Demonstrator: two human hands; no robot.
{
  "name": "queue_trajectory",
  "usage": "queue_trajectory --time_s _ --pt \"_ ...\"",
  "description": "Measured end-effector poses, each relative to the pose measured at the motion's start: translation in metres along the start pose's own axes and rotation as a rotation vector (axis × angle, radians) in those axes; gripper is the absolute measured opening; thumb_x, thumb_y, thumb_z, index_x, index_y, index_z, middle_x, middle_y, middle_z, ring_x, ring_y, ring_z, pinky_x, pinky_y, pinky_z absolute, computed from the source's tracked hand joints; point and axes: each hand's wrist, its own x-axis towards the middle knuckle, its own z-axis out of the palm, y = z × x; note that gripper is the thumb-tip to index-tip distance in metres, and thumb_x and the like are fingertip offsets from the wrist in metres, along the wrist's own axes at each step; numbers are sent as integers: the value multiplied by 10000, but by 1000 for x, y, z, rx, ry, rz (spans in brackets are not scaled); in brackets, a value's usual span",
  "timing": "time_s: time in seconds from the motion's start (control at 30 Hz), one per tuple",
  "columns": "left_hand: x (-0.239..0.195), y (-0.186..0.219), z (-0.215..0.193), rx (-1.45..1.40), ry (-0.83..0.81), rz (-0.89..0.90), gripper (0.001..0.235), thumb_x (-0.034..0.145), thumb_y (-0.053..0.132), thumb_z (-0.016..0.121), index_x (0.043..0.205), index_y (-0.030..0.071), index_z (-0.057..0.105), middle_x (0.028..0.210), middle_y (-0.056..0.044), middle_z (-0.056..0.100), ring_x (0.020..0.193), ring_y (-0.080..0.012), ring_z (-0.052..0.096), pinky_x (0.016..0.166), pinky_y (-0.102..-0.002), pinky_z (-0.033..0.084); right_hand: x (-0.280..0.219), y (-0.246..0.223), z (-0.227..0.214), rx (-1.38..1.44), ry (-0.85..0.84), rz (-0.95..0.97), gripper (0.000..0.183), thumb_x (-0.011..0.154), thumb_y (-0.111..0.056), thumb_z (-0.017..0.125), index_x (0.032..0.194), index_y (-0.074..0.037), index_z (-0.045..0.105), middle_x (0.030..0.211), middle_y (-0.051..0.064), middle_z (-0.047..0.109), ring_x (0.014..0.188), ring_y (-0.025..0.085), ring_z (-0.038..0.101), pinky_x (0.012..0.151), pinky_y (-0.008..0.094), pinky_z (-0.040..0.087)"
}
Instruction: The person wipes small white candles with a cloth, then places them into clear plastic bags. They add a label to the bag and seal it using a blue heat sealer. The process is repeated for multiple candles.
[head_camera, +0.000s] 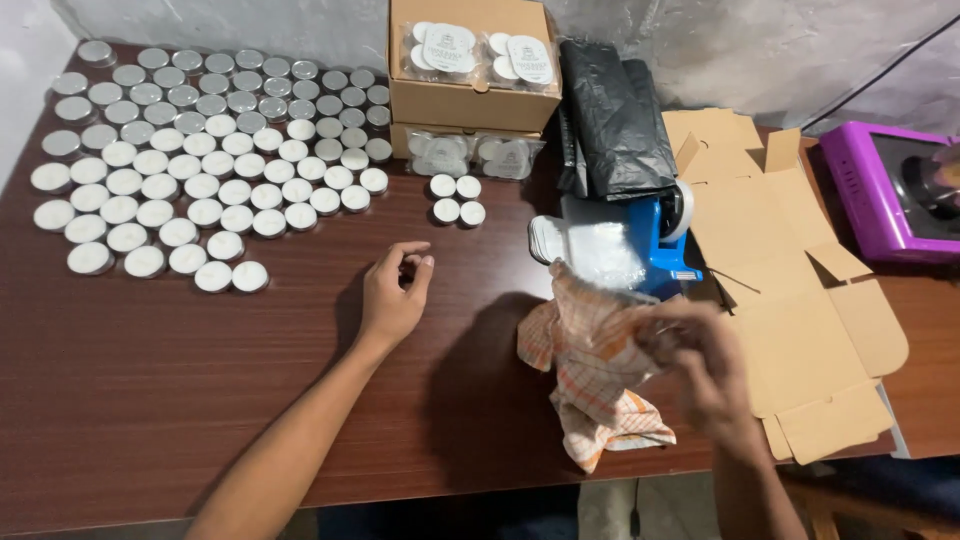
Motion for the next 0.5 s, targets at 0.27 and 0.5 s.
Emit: queue_trajectory --time_s 0.27,0.5 --pt "-1 6 -7 -33 -55 42 185 969 184 636 1110 86 706 898 -7 672 843 -147 639 782 -311 530 -85 78 67 -1084 -180 -66 565 827 -592 729 1167 -162 595 1225 216 426 1168 427 407 1055 576 379" --pt "-1 9 -9 -45 -48 47 163 961 160 644 1073 73 725 925 -25 685 814 -138 645 772 -292 542 -109 114 62 -1071 31 -19 724 760 -223 766 1429 -227 490 1182 152 589 907 319 523 707 450 514"
